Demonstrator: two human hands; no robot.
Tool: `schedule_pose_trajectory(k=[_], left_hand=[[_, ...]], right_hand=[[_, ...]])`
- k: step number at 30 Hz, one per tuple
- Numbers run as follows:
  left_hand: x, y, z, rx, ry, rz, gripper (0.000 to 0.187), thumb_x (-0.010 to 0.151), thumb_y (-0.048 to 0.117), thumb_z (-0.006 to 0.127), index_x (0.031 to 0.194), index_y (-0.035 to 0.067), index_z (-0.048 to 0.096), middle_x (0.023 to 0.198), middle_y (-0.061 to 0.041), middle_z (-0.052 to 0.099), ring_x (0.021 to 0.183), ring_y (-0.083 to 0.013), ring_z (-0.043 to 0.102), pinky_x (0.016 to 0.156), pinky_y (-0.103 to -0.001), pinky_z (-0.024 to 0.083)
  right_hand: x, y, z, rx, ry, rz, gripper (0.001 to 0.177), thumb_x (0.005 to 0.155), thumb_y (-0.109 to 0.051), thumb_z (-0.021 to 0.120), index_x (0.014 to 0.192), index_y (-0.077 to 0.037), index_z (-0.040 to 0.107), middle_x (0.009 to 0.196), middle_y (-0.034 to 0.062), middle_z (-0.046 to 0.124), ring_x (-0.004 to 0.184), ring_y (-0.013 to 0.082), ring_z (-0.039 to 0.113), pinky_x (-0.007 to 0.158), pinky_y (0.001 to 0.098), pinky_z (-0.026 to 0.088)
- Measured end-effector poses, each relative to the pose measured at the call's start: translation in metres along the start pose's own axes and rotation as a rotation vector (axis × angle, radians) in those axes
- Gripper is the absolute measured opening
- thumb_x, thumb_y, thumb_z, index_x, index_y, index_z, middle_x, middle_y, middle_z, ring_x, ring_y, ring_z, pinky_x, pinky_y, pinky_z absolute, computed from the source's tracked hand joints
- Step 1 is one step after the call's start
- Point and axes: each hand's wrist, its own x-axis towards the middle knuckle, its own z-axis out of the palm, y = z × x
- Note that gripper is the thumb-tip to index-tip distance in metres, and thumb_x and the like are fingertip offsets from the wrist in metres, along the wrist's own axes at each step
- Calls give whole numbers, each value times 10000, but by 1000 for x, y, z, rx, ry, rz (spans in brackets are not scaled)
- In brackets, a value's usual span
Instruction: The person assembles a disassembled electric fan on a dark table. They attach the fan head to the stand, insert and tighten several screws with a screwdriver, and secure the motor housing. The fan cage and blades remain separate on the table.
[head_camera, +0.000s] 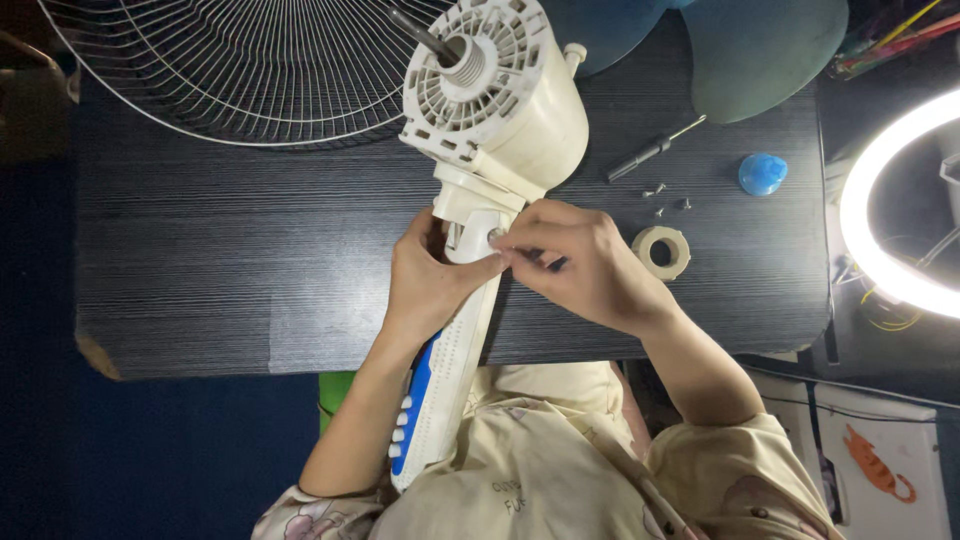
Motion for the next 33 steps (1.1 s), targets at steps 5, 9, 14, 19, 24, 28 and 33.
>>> schedule_pose_trajectory(k=[5,9,14,19,24,28,33], left_hand=[[0,-5,-3,54,1,57,595,737,89,891,1237,-52,600,1130,-123,734,1029,-162,710,905,-302,584],[2,-5,-6,48,3,33,592,728,108,886,1230,-40,610,1119,-117,741,1017,-157,716,895,-300,585],[5,-4,-8,41,-20,27,581,722,98,886,1220,-31,617,1103,-107,747,1001,-147,713,887,-298,585],[4,-4,-10,64,-6,31,552,725,84,885,1203,-38,638,1108,-106,748,1002,-147,711,884,-299,582],[3,-6,-9,32,5,24,534,738,101,876,1196,-38,641,1100,-103,750,994,-141,712,878,-293,586],[3,-5,-8,39,25,-6,536,728,112,884,1183,-42,647,1074,-106,755,963,-142,715,850,-295,592],[3,-2,-11,79,18,31,557,706,116,886,1189,-38,653,1078,-100,761,968,-138,719,858,-290,589]], right_hand=[[0,-3,8,-29,99,-5,181,913,-24,731,1090,7,745,1025,123,736,840,178,760,689,287,618],[-2,-6,18,-110,158,80,155,937,-65,756,1069,14,739,984,118,750,769,193,758,639,293,610],[-9,-16,20,-203,173,-1,230,943,-51,734,1157,31,708,1008,128,737,789,228,751,661,318,600],[-8,-17,21,-230,166,-150,202,964,-35,705,1163,-4,699,1108,143,718,895,255,756,759,316,619],[-7,-13,29,-255,205,-112,203,962,-14,704,1160,28,703,1010,134,714,857,265,737,714,345,595],[-8,-14,40,-278,248,-50,149,992,-6,707,1129,47,684,958,140,704,815,256,727,690,356,591],[-12,-17,36,-311,212,-168,249,950,19,698,1187,67,637,1037,170,686,905,303,717,729,373,599]])
